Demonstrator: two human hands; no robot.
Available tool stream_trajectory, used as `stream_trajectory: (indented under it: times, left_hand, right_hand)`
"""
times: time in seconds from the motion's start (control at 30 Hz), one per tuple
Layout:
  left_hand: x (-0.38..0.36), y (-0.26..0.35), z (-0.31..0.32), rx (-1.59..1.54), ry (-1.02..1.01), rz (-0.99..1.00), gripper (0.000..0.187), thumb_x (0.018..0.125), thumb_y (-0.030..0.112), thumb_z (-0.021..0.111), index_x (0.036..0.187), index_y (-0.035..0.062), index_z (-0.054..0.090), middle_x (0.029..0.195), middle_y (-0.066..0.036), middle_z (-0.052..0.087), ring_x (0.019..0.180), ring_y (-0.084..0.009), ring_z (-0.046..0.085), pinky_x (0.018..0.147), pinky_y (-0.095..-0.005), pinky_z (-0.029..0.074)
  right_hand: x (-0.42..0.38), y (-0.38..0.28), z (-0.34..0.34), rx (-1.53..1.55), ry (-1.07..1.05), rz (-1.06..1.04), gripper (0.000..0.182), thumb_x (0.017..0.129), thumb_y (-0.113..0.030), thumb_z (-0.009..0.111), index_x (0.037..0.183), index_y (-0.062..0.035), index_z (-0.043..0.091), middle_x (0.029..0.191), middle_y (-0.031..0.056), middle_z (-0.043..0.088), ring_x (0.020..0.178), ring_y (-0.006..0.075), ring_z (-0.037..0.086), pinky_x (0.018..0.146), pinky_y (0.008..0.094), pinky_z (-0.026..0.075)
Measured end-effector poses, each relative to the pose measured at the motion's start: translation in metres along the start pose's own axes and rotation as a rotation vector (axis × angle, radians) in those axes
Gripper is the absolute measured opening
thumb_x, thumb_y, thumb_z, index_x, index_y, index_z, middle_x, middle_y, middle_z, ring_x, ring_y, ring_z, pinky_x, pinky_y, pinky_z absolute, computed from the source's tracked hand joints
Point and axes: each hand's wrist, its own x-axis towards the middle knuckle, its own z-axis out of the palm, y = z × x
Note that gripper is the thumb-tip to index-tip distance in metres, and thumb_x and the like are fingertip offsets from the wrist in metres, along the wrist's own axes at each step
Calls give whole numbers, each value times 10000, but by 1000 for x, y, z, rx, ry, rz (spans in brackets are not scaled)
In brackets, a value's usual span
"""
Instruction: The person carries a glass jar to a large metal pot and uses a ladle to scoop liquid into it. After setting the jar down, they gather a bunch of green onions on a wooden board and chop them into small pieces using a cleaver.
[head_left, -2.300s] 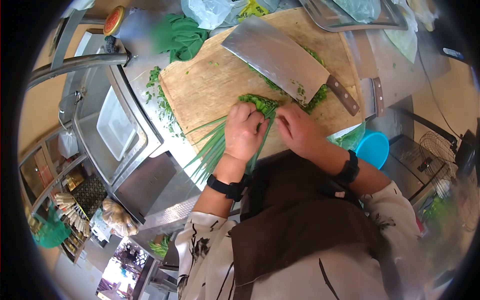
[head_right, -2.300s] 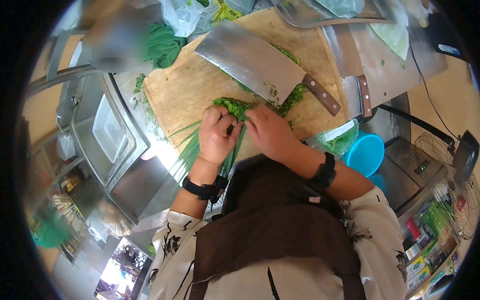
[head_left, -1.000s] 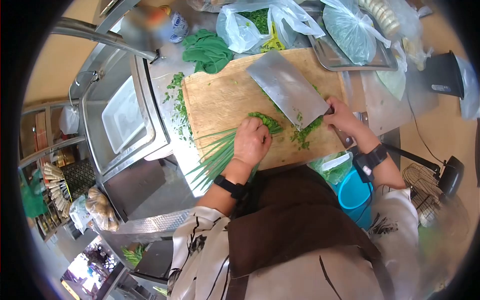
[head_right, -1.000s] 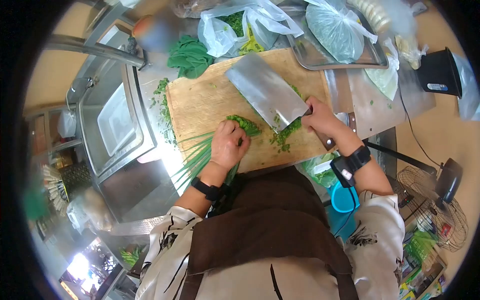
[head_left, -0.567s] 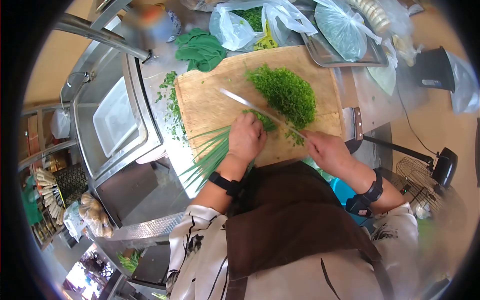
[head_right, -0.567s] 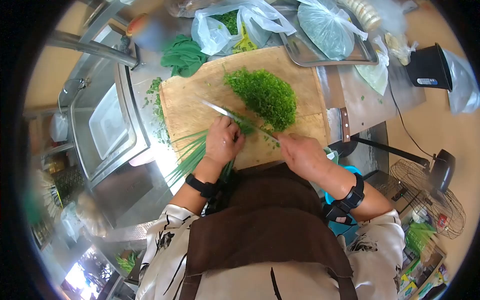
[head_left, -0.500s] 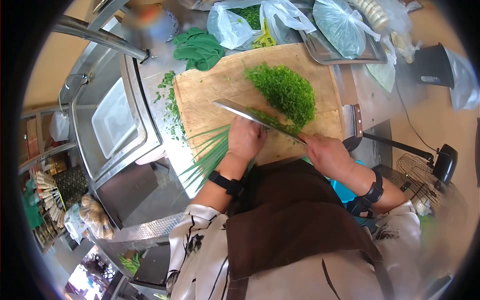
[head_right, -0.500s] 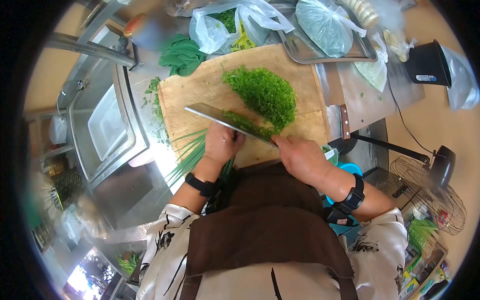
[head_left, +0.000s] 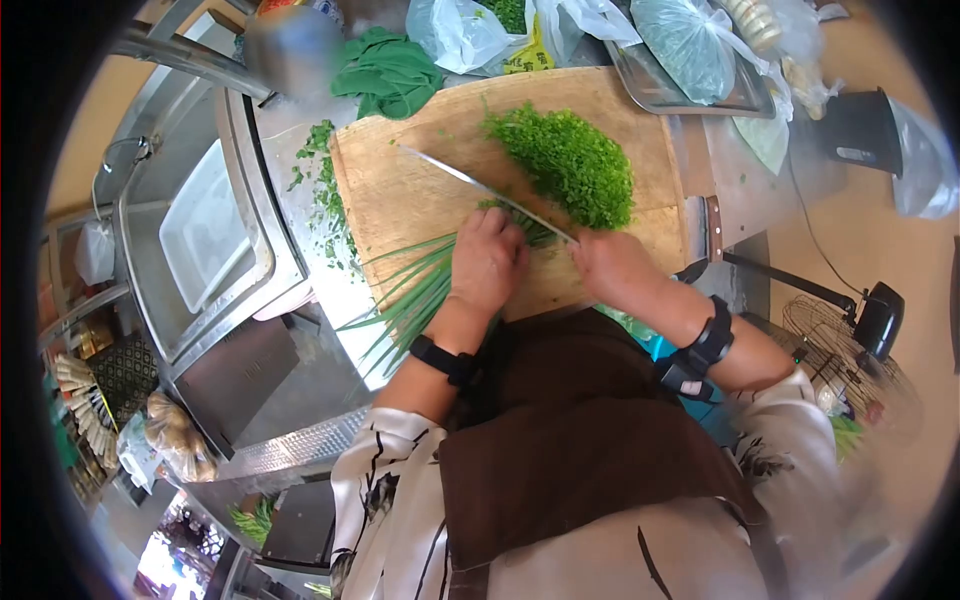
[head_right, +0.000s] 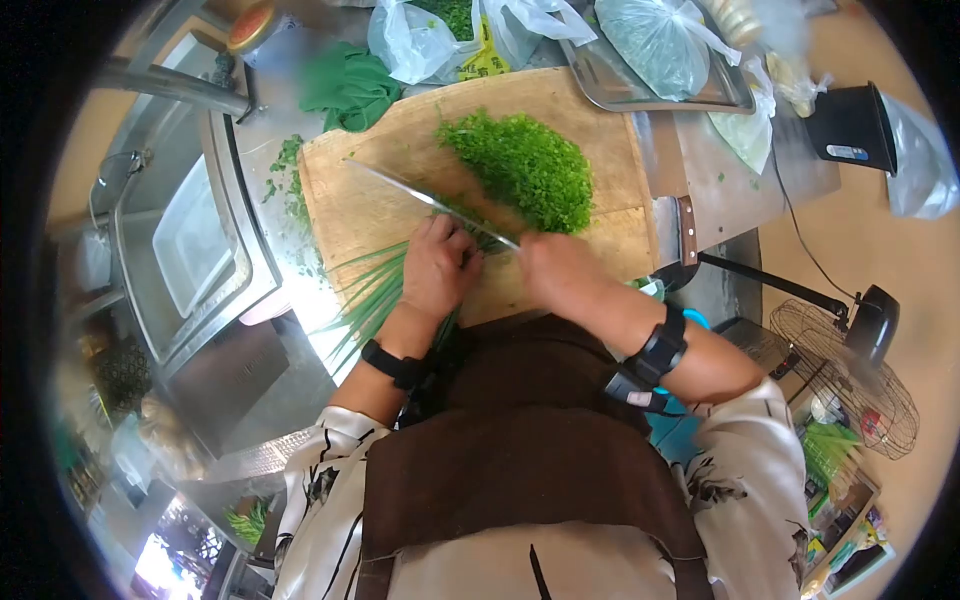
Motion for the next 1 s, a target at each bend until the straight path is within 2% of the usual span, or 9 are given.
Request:
stream_trajectory:
  times: [0.13,0.27,0.37,0.47,0.57,0.7,0.8,0.97,1.0]
  left_hand:
    - [3,-2,1,11,10,9,76,682,116,672,702,77,610,872,-98,533,874,-301,522,749,-415,452]
    - [-2,-3,6,-12,62,28,79,700,129,663,744,71,633,909,-93,537,910,-294,519,767,-418,445]
    - [-3,-4,6,-18,7,9,97,705,133,663,774,67,644,934,-93,545,928,-294,521,782,-417,443]
    - [-2,-3,3,-17,39,23,99,700,132,663,773,67,644,930,-88,544,926,-293,520,781,-416,443]
    - [-3,-4,6,-18,55,27,86,696,128,660,754,70,635,925,-91,541,921,-291,520,778,-411,447]
    - [-9,-3,4,-23,8,13,67,694,115,655,730,74,617,915,-90,540,911,-289,524,769,-408,452]
    - [-4,-6,3,-38,64,41,62,698,110,656,718,76,608,905,-87,538,898,-288,525,762,-409,452]
    - [-8,-4,6,-47,141,60,59,708,110,656,720,78,608,899,-85,539,897,-284,526,763,-411,449]
    - [-8,-5,6,-46,126,57,60,708,113,657,722,78,610,902,-85,540,904,-283,526,766,-412,448]
  right_hand:
    - [-12,-3,-18,-37,-27,44,223,928,-194,484,849,2,554,714,214,619,675,408,614,614,505,486]
    - [-52,-20,-47,-106,-99,70,128,858,-116,510,837,-5,569,676,212,609,654,417,608,610,504,484]
    - [-64,-28,-60,-88,-190,163,150,889,-144,535,840,-4,559,716,217,606,672,430,587,619,510,473]
    - [-56,-26,-45,-91,-168,181,156,883,-142,531,822,-3,566,704,228,602,675,433,592,615,509,476]
    - [-26,-3,1,-105,-67,72,98,798,-81,527,804,4,575,696,218,621,650,411,618,603,509,494]
    - [-8,-10,5,-29,5,65,98,798,-82,527,805,3,575,699,218,622,654,412,618,614,502,500]
    - [-10,-13,-16,-56,1,60,101,798,-82,529,808,6,576,699,220,622,661,413,619,622,500,500]
    - [-56,-35,-50,-100,-152,162,102,795,-78,532,811,12,578,692,229,618,667,418,620,628,507,497]
    - [-57,-35,-49,-103,-166,186,127,827,-108,534,817,12,576,700,232,614,675,424,614,628,507,492]
